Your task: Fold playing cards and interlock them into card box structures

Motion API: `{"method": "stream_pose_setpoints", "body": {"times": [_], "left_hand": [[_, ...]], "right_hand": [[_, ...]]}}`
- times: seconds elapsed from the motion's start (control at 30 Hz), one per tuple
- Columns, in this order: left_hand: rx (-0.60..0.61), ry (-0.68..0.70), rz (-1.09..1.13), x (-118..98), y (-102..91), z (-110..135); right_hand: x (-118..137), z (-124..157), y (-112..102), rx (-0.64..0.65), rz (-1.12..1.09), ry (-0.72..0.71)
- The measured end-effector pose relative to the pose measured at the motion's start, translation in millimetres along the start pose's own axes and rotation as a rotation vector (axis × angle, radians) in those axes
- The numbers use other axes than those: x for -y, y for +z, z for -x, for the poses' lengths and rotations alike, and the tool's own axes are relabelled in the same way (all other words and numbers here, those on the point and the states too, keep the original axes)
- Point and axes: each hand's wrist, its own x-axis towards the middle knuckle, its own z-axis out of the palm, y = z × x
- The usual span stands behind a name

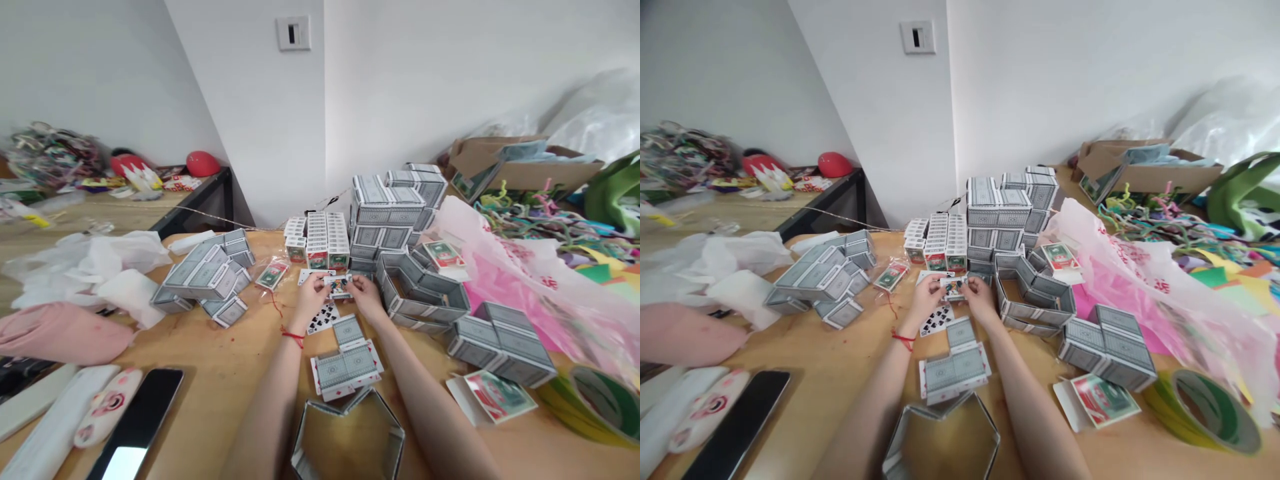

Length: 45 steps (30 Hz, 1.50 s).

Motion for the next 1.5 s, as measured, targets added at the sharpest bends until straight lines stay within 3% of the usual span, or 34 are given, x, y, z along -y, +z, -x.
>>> {"method": "stream_pose_setpoints", "body": {"times": [0.27, 0.5, 0.7, 0.87, 1.03, 1.17, 1.37, 1.5], "left_hand": [[-0.087, 0.053, 0.049, 1.7, -7.3, -14.1], [-0.067, 0.183, -0.134, 7.2, -2.7, -14.7], [-0.053, 0.333, -0.369, 9.7, -4.1, -10.8], [-0.081, 0.379, -0.381, 2.2, -8.2, -10.8], [-0.105, 0.383, -0.348, -6.7, -9.4, -9.7], [-0.073, 0.367, -0.282, -5.5, -5.1, -8.1], [-0.115, 0.168, 0.008, 1.8, 1.6, -12.0], [-0.141, 0.066, 0.046, 1.3, 1.2, -15.3]], "right_hand": [[-3.7, -2.7, 0.3, 0.008, 0.001, 0.006], [-7.5, -1.9, 4.0, -0.130, 0.066, -0.032], [-6.9, -0.3, 1.8, -0.085, 0.138, -0.042], [-2.9, -0.4, -2.3, 0.015, -0.038, 0.038], [0.9, 0.0, -5.1, 0.153, -0.188, 0.137], [-0.4, -1.2, -2.8, 0.060, -0.162, 0.133], [2.4, -1.2, 2.7, -0.074, -0.200, 0.074], [5.3, 0.4, 4.4, -0.089, -0.208, 0.061]]}}
